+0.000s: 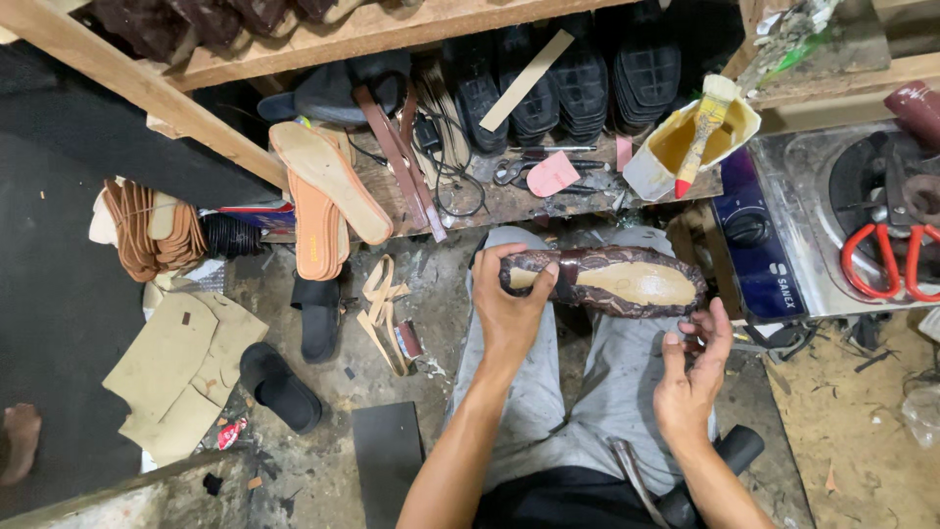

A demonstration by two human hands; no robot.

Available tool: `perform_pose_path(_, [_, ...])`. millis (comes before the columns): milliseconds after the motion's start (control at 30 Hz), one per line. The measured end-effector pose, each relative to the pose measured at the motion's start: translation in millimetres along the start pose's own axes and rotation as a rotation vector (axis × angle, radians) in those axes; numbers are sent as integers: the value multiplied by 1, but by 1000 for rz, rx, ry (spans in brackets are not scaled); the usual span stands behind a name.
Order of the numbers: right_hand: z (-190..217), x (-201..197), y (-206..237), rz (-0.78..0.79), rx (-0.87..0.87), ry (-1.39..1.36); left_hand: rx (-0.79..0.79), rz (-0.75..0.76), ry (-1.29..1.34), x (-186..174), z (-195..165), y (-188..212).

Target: The person fits a buckled strap around a shoe upper mounted on a last, hammers the upper to set it, brushes glue onto the sole area, and presses and aligns the insole into the shoe while seated at a workbench.

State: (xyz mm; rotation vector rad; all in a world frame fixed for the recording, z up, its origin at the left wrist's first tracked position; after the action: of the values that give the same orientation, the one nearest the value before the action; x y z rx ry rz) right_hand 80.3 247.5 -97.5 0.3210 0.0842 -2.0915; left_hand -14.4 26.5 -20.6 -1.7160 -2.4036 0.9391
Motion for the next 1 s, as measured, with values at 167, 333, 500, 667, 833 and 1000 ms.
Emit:
perform_pose_path(167, [-3, -25, -5, 131, 77, -148, 22, 99, 22, -7, 6, -10])
perform_pose_path(333, [-20, -110, 2, 532, 111, 718, -28, 155, 15, -11, 27, -15])
perform_pose_path(500, [-48, -149, 24, 749, -595, 1052, -156, -15, 462, 12, 48, -16])
perform_pose_path(667, [-18, -120, 34, 926, -370, 1143, -164, -111, 280, 19, 50, -15])
perform_pose_path(833, [68, -91, 14, 805, 120, 1378, -159, -129, 264, 18, 43, -18])
perform_pose_path(1000, [142, -46, 46, 302, -171, 152, -152, -136, 239, 13, 39, -19])
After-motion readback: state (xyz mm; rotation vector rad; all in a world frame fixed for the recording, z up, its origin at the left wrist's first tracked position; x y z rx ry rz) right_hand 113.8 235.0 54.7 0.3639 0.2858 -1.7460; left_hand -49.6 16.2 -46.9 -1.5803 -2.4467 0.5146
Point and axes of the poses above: each hand's wrist, its own y-axis away from the middle knuckle, its own x-axis out of the palm, z = x × y, the point moved 2 cm from there along -y, towards the middle knuckle, and after that the axes turned 13 degrees about x, right-handed, at the moved point
